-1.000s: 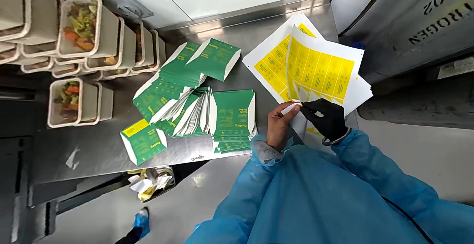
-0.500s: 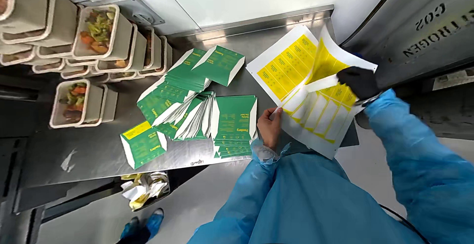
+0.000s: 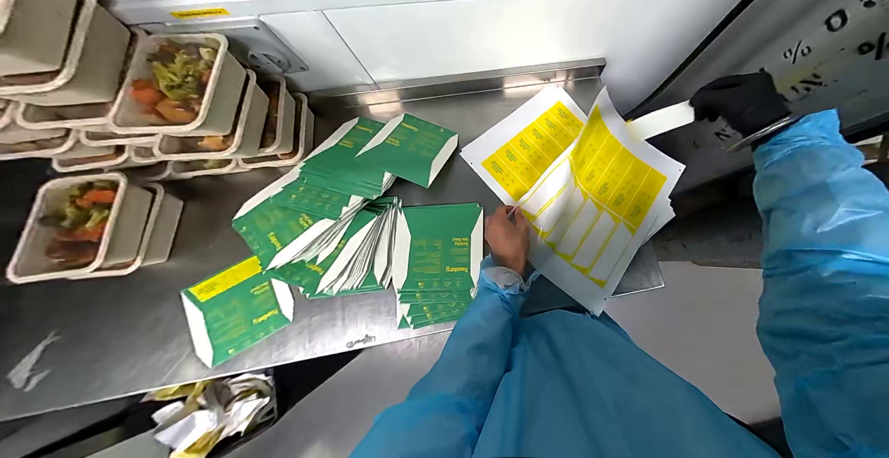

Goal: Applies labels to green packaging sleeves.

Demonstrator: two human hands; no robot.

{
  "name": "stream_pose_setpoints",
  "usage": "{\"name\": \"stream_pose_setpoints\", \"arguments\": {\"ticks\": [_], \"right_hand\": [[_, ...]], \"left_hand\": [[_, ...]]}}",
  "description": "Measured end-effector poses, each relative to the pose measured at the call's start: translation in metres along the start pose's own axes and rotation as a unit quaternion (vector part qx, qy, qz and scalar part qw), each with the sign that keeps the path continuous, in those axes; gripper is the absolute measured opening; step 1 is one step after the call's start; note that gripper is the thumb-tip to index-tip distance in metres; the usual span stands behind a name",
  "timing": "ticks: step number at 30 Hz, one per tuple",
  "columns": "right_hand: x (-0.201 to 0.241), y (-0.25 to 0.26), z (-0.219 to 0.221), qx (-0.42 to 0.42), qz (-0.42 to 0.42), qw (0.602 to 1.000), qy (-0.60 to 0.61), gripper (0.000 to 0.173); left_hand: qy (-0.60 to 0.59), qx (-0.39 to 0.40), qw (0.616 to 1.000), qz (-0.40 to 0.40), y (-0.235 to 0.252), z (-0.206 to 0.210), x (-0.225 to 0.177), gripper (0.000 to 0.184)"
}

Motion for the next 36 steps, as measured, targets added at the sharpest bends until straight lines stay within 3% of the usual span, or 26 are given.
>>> {"name": "stream_pose_setpoints", "arguments": {"ticks": [4,7,11,14,16,18,19,22,25,27,29,32,36], "right_hand": [[0.043,-0.04,-0.001,-0.014,-0.031,0.998,-0.044,0.02],[0.085,-0.105,0.055,-0.021,-0.094,0.995,-0.039,0.016],[0.136,-0.206,0.173,-0.015,-0.118,0.993,-0.016,0.01],[0.173,-0.261,0.247,0.012,-0.175,0.985,0.005,0.017],[0.194,-0.28,0.279,0.078,-0.233,0.968,0.047,0.026],[0.207,-0.287,0.295,0.16,-0.253,0.949,0.101,0.035],[0.207,-0.288,0.295,0.159,-0.243,0.949,0.121,0.035],[0.191,-0.275,0.28,0.013,-0.149,0.987,0.065,0.023],[0.179,-0.261,0.287,0.027,-0.062,0.997,-0.025,0.055],[0.186,-0.258,0.298,0.069,-0.039,0.995,-0.052,0.062],[0.19,-0.253,0.309,0.083,-0.001,0.995,-0.062,0.055],[0.192,-0.25,0.316,0.0,-0.031,0.999,-0.034,0.023],[0.19,-0.25,0.326,0.013,-0.004,1.0,0.02,0.02]], "left_hand": [[0.015,-0.027,0.989,0.148,-0.015,-0.032,-0.019,0.053],[-0.112,0.062,0.969,0.212,-0.041,-0.061,-0.059,0.043],[-0.313,0.218,0.92,0.092,-0.07,-0.086,-0.052,0.05],[-0.372,0.192,0.908,0.034,-0.078,-0.112,-0.02,0.046],[-0.382,0.138,0.914,-0.014,-0.078,-0.135,0.006,0.04],[-0.407,0.077,0.908,-0.067,-0.073,-0.158,0.032,0.035],[-0.424,0.049,0.9,-0.089,-0.071,-0.168,0.043,0.033],[-0.461,-0.006,0.878,-0.125,-0.062,-0.194,0.066,0.028],[-0.47,-0.029,0.873,-0.125,-0.056,-0.21,0.076,0.025],[-0.471,-0.023,0.874,-0.121,-0.052,-0.215,0.077,0.024],[-0.473,-0.009,0.873,-0.117,-0.049,-0.216,0.075,0.024],[-0.469,0.002,0.875,-0.123,-0.041,-0.218,0.074,0.024],[-0.445,-0.007,0.885,-0.136,-0.027,-0.222,0.08,0.024]]}}
Point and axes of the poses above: each hand's wrist, its own y-axis towards the middle knuckle, its own z-axis out of the palm, x = y × z, the point moved 7 cm from there along y, towards the middle knuckle, and after that the axes turned 7 degrees about -y, right-handed, at the moved point
